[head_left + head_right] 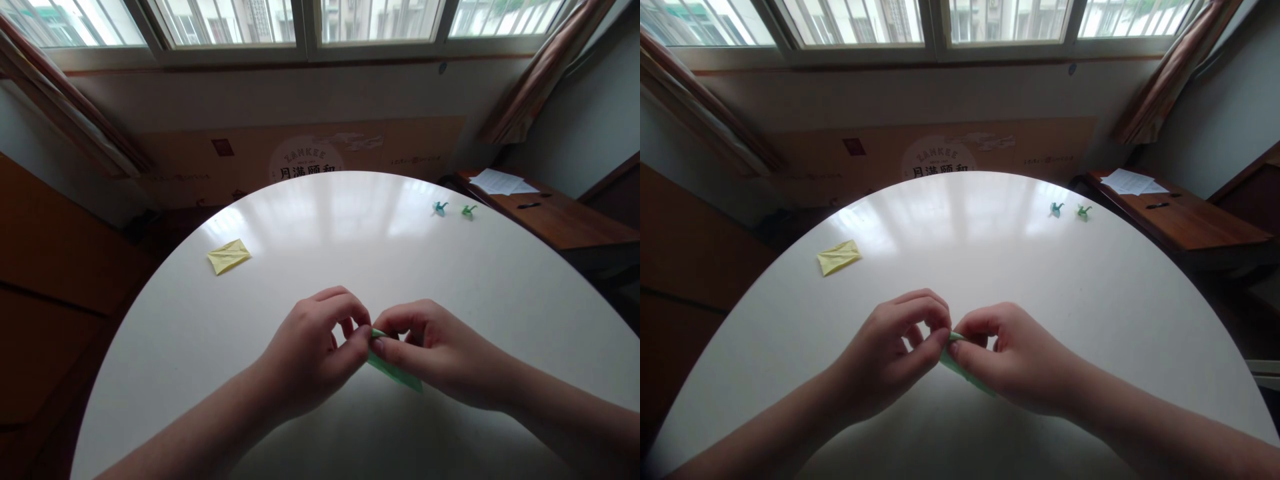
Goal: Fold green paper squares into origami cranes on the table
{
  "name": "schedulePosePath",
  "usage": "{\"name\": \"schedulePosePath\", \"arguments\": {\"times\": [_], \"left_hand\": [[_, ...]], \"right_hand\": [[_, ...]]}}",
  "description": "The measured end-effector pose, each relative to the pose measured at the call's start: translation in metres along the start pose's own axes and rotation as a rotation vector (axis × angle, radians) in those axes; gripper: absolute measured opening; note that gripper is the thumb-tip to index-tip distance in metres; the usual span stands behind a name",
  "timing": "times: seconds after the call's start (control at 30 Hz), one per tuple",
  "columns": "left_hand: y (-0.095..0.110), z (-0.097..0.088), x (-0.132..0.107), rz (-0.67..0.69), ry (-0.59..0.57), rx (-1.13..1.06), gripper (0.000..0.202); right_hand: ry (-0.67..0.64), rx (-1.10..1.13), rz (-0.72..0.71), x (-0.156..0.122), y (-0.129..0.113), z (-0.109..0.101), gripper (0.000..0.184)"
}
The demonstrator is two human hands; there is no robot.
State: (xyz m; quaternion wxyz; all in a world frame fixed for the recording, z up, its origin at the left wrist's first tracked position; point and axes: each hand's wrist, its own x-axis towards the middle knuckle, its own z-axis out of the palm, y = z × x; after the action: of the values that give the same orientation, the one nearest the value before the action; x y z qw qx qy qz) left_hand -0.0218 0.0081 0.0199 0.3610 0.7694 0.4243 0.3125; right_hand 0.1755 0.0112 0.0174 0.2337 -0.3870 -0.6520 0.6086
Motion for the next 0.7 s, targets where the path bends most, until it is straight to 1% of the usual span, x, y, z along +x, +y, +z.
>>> {"name": "schedulePosePath", "arguments": {"times": [0.07,0.17,0.23,0.3,0.37,0.47,0.6,0.7], "left_hand": [[-0.001,0.001,0.001,-0.073,0.01,-0.047,0.008],[-0.005,0.002,-0.001,-0.173,0.068,-0.159,0.009],[-0.006,0.002,-0.003,-0.222,0.095,-0.257,0.014],[-0.007,0.002,-0.007,-0.256,0.097,-0.335,0.019],[-0.006,0.003,-0.009,-0.274,0.076,-0.373,0.023],[-0.002,0.004,-0.01,-0.279,0.04,-0.386,0.022],[0.003,0.007,-0.008,-0.263,0.062,-0.366,0.015],[0.004,0.009,-0.008,-0.287,0.062,-0.367,0.015]], "right_hand": [[0.01,0.027,0.007,0.001,0.003,0.0,0.032],[0.066,0.112,0.005,0.002,0.011,0.0,0.031],[0.113,0.166,-0.003,0.003,0.016,0.0,0.029],[0.159,0.197,-0.02,0.003,0.019,0.001,0.029],[0.196,0.2,-0.052,0.003,0.019,0.001,0.028],[0.23,0.174,-0.097,0.002,0.018,0.0,0.023],[0.252,0.149,-0.11,0.0,0.015,0.001,0.019],[0.263,0.143,-0.099,-0.001,0.015,0.003,0.02]]}}
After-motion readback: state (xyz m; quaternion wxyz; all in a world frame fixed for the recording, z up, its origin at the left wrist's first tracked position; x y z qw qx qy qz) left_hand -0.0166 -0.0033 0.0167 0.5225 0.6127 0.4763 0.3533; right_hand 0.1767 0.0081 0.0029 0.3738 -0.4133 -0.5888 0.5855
